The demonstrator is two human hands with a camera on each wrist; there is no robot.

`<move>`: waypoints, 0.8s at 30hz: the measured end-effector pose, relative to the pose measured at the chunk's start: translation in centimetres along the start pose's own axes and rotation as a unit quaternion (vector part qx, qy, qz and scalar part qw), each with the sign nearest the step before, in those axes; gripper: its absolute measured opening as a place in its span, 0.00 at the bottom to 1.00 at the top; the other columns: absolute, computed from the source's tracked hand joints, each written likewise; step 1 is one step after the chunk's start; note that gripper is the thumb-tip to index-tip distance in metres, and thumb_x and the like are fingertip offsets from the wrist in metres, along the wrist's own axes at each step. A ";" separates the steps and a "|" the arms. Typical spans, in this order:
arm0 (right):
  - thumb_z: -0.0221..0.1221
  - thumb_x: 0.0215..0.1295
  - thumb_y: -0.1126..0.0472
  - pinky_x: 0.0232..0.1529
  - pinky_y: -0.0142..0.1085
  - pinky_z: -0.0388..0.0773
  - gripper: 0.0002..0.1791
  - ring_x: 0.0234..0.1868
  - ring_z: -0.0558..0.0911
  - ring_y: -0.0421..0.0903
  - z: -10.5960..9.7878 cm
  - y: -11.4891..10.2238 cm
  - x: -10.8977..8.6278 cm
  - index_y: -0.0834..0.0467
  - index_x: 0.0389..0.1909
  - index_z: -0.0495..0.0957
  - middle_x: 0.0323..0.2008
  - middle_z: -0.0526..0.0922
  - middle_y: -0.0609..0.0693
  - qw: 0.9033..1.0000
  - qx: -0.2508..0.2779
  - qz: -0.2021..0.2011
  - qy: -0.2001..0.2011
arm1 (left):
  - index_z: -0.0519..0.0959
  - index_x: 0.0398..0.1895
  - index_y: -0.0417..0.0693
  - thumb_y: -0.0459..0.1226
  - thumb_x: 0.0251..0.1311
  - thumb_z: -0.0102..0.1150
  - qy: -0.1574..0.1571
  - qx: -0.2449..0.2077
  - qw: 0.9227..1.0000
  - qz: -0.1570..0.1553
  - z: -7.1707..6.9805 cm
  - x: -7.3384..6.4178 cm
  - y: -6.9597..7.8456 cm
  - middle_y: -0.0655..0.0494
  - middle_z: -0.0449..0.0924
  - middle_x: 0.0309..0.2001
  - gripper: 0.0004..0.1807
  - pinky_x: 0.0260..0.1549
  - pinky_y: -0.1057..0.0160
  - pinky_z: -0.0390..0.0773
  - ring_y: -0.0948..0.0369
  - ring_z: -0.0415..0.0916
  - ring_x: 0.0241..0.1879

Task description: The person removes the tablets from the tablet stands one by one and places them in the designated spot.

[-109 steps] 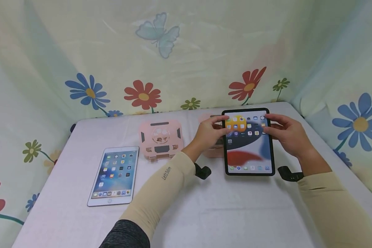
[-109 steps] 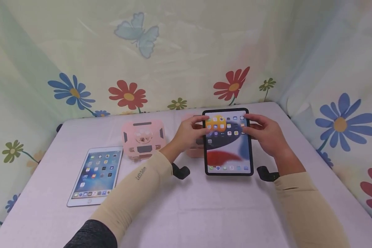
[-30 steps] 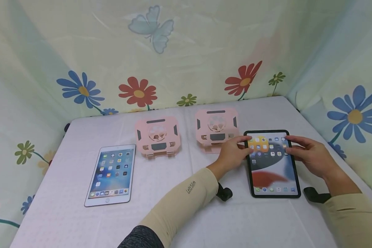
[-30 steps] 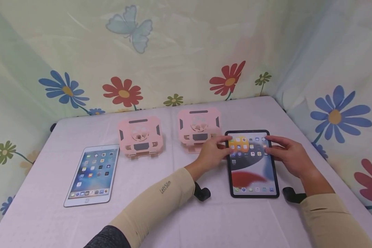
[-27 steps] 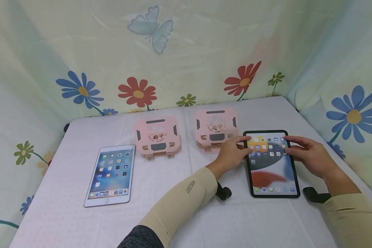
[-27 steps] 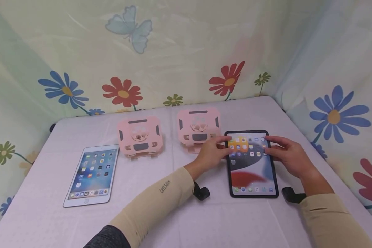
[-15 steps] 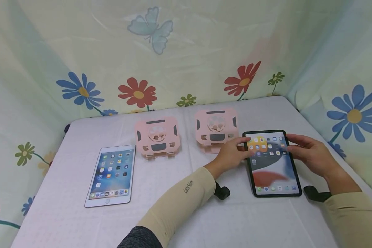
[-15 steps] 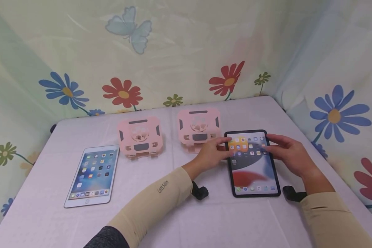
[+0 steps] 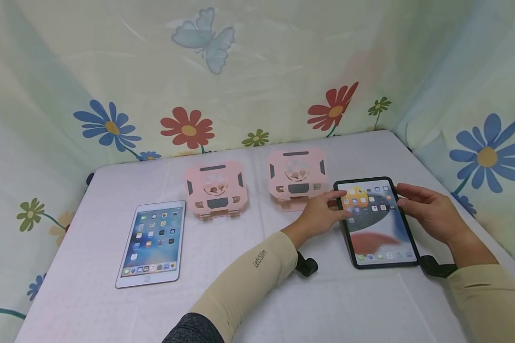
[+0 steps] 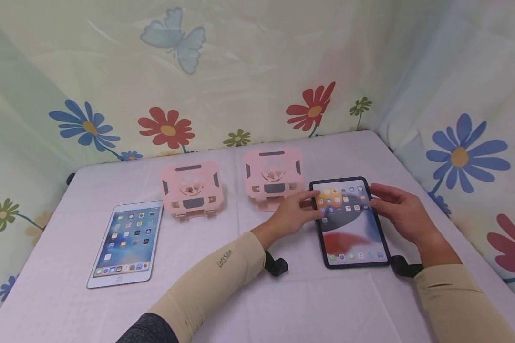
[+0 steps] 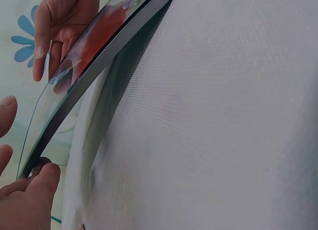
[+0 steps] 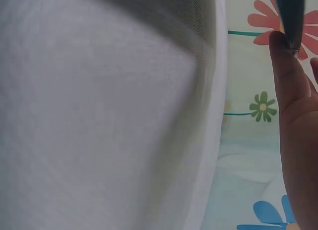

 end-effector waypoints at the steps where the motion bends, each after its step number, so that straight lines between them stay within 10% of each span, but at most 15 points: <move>1: 0.58 0.74 0.57 0.45 0.16 0.73 0.34 0.50 0.70 0.22 0.0 0.0 0.0 0.63 0.75 0.59 0.64 0.70 0.39 1.000 0.000 0.000 0.000 | 0.78 0.65 0.54 0.37 0.59 0.72 -0.001 -0.002 1.000 0.000 0.0 0.0 0.0 0.60 0.75 0.59 0.29 0.44 0.73 0.76 0.66 0.76 0.53; 12: 0.56 0.75 0.52 0.50 0.19 0.73 0.37 0.58 0.70 0.32 0.2 -0.4 0.3 0.66 0.75 0.55 0.73 0.61 0.64 0.999 -0.033 0.018 -0.015 | 0.73 0.69 0.53 0.39 0.60 0.71 -0.016 0.024 1.000 0.000 0.0 0.3 0.1 0.57 0.75 0.62 0.32 0.49 0.72 0.74 0.66 0.74 0.57; 24: 0.56 0.75 0.51 0.49 0.19 0.73 0.38 0.55 0.70 0.29 0.5 -0.7 1.1 0.69 0.74 0.56 0.72 0.60 0.69 0.999 -0.035 0.024 -0.033 | 0.68 0.73 0.52 0.39 0.61 0.71 -0.035 0.029 0.999 -0.004 0.3 0.8 -0.1 0.56 0.75 0.60 0.37 0.50 0.73 0.72 0.69 0.73 0.53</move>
Point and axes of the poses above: each hand's wrist, its own x-axis towards the middle knuckle, its own z-axis out of the palm, y = z × x, the point moved 5 cm from there along x, towards the middle knuckle
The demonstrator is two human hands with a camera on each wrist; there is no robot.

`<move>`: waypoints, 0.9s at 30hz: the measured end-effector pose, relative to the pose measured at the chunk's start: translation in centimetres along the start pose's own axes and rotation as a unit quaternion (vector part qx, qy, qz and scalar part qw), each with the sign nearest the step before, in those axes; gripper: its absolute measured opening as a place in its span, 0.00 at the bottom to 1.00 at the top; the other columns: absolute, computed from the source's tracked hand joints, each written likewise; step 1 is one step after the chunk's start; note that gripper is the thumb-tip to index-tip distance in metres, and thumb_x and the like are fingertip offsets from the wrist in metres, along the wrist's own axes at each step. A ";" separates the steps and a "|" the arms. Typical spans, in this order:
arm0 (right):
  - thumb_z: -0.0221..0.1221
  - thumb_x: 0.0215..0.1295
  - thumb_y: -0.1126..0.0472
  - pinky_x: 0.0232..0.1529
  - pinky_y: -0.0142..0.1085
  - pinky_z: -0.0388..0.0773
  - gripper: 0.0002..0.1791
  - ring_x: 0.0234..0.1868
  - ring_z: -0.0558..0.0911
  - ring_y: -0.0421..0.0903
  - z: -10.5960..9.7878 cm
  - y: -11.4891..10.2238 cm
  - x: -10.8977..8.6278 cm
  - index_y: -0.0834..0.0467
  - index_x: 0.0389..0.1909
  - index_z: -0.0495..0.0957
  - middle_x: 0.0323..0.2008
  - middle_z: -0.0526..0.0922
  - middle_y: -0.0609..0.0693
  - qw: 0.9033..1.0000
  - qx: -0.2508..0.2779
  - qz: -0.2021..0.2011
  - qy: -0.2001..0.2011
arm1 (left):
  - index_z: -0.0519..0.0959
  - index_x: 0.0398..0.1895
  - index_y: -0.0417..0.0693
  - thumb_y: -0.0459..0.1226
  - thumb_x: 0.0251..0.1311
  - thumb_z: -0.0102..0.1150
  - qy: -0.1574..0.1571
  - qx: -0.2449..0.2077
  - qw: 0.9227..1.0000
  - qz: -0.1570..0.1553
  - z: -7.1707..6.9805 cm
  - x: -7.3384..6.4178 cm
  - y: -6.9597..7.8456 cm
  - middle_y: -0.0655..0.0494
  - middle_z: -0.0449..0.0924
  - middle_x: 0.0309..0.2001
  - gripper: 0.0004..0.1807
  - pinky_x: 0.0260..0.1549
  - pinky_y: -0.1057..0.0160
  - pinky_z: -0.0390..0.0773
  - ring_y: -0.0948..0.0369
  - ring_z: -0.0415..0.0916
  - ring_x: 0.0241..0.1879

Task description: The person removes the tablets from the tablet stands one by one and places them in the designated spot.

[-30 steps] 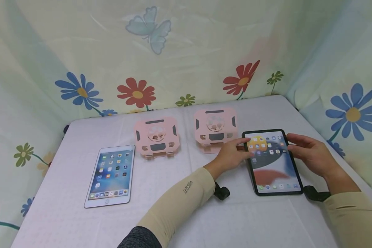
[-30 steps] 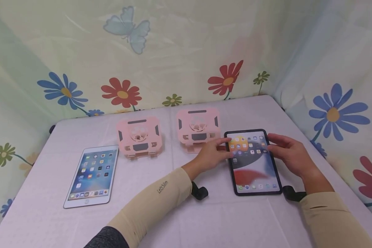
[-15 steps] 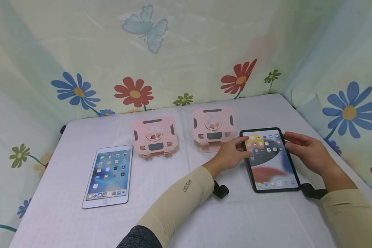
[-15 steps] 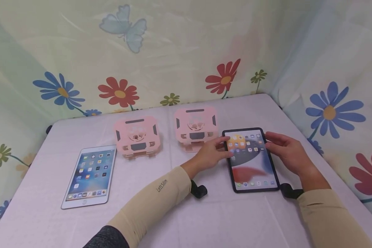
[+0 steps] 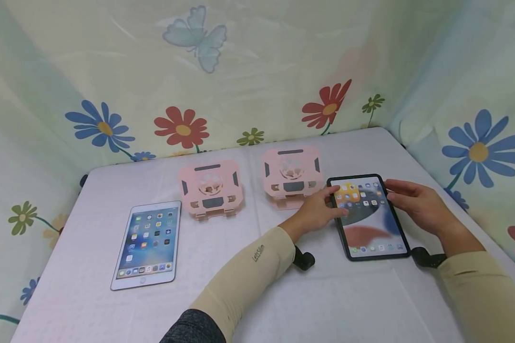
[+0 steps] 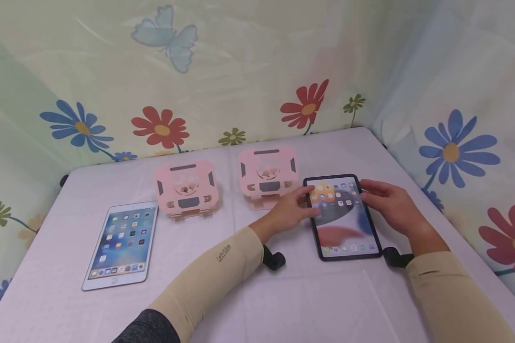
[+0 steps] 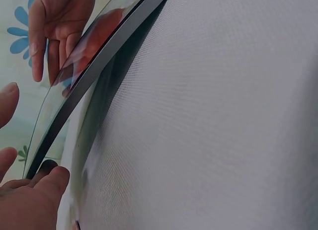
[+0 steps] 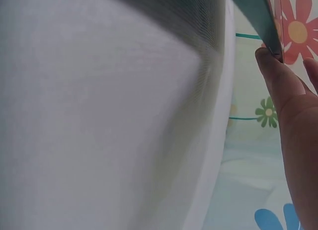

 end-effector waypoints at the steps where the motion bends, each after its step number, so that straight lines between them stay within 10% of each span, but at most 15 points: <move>1: 0.56 0.75 0.50 0.50 0.20 0.73 0.38 0.56 0.70 0.31 0.0 -0.1 0.1 0.69 0.75 0.55 0.72 0.60 0.69 1.000 -0.001 0.002 -0.002 | 0.68 0.73 0.52 0.39 0.61 0.71 0.001 0.000 1.000 -0.003 0.0 0.0 0.0 0.55 0.76 0.60 0.37 0.51 0.73 0.72 0.69 0.73 0.53; 7: 0.55 0.76 0.48 0.51 0.21 0.73 0.39 0.64 0.70 0.48 0.1 0.0 0.4 0.67 0.75 0.54 0.72 0.58 0.70 1.000 -0.012 0.010 -0.009 | 0.67 0.74 0.53 0.40 0.60 0.71 0.004 -0.008 1.000 -0.012 0.1 0.2 -0.3 0.55 0.73 0.64 0.38 0.54 0.72 0.72 0.68 0.72 0.57; 14: 0.54 0.76 0.49 0.50 0.20 0.74 0.38 0.52 0.69 0.26 0.2 0.5 0.5 0.69 0.75 0.55 0.71 0.60 0.69 1.000 0.006 0.009 -0.020 | 0.65 0.75 0.53 0.42 0.60 0.71 0.003 -0.001 1.000 -0.006 0.3 0.0 -0.4 0.57 0.71 0.66 0.40 0.56 0.71 0.70 0.69 0.71 0.56; 27: 0.53 0.77 0.51 0.49 0.20 0.73 0.37 0.51 0.69 0.25 0.6 0.6 0.7 0.71 0.74 0.55 0.70 0.59 0.71 0.999 0.005 0.011 -0.040 | 0.64 0.76 0.60 0.50 0.59 0.71 -0.001 0.062 0.998 -0.020 0.5 -0.4 0.0 0.55 0.59 0.75 0.42 0.66 0.60 0.63 0.60 0.56 0.72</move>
Point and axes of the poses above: each hand's wrist, its own x-axis towards the middle knuckle, its own z-axis out of the palm, y = z × x, the point moved 5 cm from there along x, towards the middle knuckle
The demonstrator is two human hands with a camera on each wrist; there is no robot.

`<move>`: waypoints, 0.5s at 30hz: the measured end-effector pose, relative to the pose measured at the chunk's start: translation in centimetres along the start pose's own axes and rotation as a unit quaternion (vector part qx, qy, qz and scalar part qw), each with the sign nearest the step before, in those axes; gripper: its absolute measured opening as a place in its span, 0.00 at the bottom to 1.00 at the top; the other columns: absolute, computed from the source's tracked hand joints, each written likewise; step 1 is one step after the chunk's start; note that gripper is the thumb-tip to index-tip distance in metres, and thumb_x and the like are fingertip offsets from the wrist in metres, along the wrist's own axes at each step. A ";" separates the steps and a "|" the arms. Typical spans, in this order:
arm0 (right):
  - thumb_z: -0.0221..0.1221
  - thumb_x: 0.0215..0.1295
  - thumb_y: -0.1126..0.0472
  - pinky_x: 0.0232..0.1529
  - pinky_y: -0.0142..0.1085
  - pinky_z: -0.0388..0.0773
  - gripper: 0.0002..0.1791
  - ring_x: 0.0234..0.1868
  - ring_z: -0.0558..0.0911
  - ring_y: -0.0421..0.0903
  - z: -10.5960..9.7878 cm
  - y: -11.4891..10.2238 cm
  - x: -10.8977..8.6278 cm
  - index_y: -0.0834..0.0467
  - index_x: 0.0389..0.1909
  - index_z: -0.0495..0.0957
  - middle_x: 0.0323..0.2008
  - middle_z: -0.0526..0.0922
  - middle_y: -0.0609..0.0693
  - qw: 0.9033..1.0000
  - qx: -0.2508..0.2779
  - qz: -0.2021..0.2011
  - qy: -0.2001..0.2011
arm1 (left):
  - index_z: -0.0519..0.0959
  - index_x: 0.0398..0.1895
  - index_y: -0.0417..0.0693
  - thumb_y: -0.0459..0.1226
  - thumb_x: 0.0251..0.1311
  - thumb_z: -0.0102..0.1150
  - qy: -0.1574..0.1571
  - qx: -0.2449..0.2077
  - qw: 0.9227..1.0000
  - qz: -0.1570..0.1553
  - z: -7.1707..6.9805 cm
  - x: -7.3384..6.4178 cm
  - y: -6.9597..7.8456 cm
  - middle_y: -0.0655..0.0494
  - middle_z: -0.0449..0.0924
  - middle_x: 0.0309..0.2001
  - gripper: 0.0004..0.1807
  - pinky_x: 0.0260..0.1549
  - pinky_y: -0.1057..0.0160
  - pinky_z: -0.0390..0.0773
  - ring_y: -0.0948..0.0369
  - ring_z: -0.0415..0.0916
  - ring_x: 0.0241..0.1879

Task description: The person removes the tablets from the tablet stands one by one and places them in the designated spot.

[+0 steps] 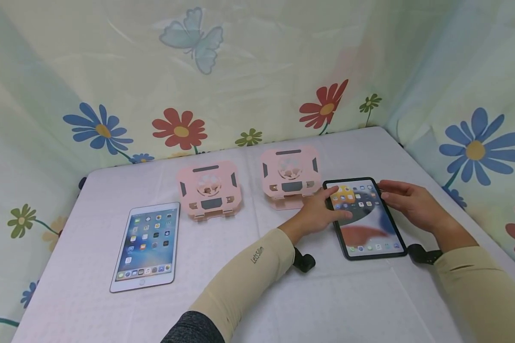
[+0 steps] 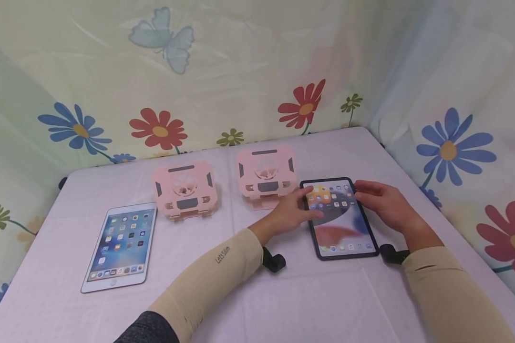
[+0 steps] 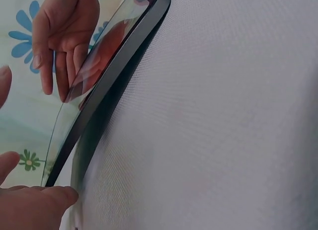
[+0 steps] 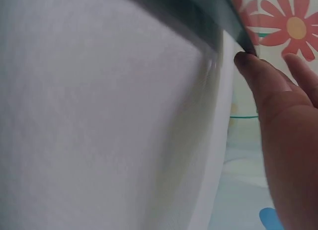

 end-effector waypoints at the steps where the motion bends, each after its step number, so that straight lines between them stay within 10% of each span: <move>1: 0.53 0.77 0.51 0.49 0.19 0.73 0.36 0.50 0.69 0.24 0.0 0.0 0.0 0.71 0.74 0.55 0.70 0.60 0.71 1.000 0.004 -0.002 0.000 | 0.64 0.76 0.60 0.50 0.58 0.71 -0.001 0.001 1.000 -0.003 0.0 0.0 0.0 0.55 0.59 0.75 0.42 0.66 0.60 0.63 0.60 0.56 0.72; 15: 0.52 0.77 0.49 0.52 0.23 0.73 0.37 0.58 0.70 0.38 0.4 0.0 0.4 0.69 0.75 0.55 0.71 0.59 0.71 0.999 -0.028 0.022 -0.038 | 0.63 0.77 0.61 0.53 0.58 0.71 -0.016 -0.004 1.000 -0.015 0.1 0.0 -0.5 0.52 0.51 0.78 0.44 0.68 0.59 0.60 0.59 0.51 0.74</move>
Point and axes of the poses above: each hand's wrist, its own x-axis towards the middle knuckle, its own z-axis out of the palm, y = z × x, the point moved 5 cm from there along x, towards the middle knuckle
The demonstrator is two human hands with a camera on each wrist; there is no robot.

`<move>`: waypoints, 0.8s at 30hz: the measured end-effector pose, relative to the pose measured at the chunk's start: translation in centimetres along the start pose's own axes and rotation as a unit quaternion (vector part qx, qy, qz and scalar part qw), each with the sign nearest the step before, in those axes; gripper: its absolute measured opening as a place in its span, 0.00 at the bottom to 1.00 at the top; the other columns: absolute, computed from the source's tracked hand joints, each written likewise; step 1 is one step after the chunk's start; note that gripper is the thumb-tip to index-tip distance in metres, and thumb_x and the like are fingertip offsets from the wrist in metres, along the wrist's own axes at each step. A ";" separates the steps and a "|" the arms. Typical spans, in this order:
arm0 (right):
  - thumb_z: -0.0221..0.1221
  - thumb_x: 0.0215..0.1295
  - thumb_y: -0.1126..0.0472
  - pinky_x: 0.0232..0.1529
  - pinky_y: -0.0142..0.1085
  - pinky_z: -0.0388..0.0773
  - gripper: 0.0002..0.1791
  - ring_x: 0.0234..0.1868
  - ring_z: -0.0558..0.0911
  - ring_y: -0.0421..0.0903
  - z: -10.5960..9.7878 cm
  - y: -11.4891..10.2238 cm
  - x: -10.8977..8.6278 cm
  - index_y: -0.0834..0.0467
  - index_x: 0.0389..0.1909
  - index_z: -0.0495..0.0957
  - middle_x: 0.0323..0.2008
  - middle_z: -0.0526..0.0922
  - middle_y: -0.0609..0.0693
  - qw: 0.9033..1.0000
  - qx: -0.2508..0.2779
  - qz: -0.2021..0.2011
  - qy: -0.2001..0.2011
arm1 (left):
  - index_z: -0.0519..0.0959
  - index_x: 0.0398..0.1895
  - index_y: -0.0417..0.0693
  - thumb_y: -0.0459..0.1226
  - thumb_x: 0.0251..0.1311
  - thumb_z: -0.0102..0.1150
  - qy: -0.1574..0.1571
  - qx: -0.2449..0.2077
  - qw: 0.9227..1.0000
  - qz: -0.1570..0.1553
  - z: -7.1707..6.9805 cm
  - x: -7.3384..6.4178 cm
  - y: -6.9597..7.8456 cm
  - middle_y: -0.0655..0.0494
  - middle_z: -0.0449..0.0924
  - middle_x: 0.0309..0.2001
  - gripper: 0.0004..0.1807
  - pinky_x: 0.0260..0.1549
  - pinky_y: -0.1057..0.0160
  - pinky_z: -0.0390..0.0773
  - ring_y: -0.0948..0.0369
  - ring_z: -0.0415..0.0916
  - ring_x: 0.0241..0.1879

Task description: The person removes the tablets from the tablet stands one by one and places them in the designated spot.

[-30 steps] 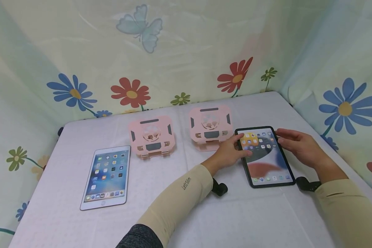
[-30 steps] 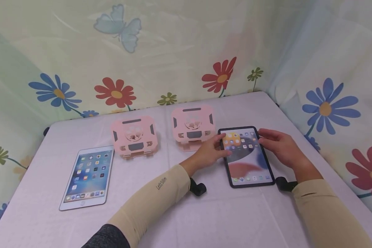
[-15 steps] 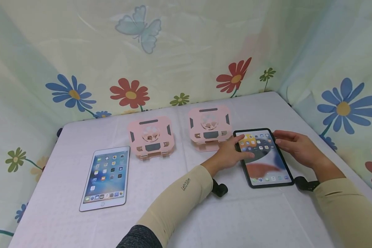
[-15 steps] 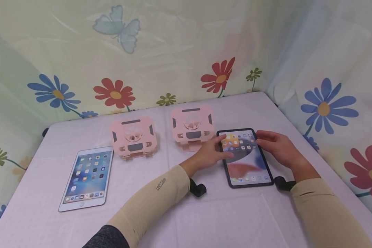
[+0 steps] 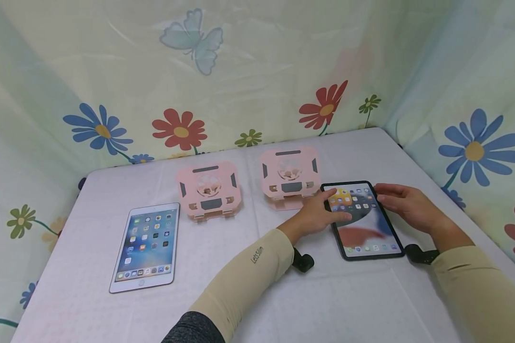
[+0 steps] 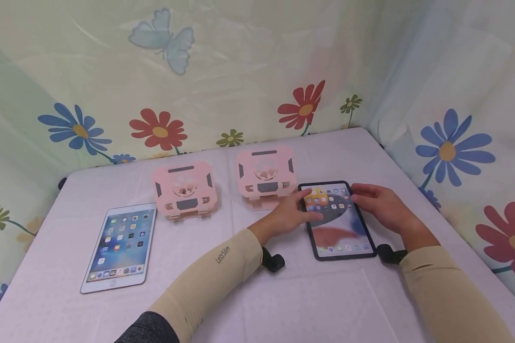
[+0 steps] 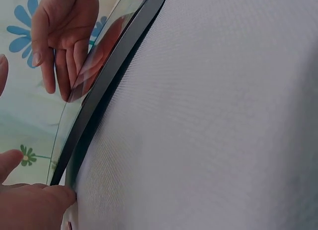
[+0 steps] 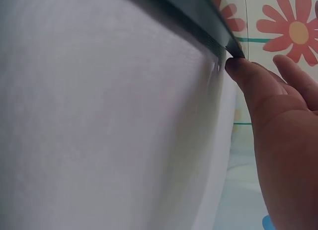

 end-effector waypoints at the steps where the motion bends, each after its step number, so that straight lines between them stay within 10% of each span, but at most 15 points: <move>1: 0.52 0.77 0.48 0.53 0.24 0.74 0.37 0.59 0.70 0.41 0.0 -0.1 0.1 0.69 0.75 0.55 0.71 0.59 0.71 1.000 -0.003 0.001 -0.001 | 0.62 0.77 0.60 0.53 0.58 0.71 -0.001 0.003 1.000 0.002 0.0 0.0 0.0 0.53 0.52 0.77 0.44 0.68 0.59 0.60 0.59 0.52 0.74; 24: 0.52 0.78 0.50 0.50 0.19 0.71 0.37 0.52 0.69 0.28 0.2 -0.7 0.8 0.72 0.73 0.55 0.71 0.59 0.71 1.000 0.026 -0.006 -0.011 | 0.59 0.78 0.57 0.53 0.58 0.71 0.007 -0.006 1.000 0.006 -0.3 0.0 -0.4 0.54 0.65 0.71 0.47 0.64 0.62 0.64 0.62 0.64 0.64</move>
Point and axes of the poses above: each hand's wrist, its own x-axis towards the middle knuckle, its own z-axis out of the palm, y = z × x, the point moved 5 cm from there along x, towards the middle knuckle
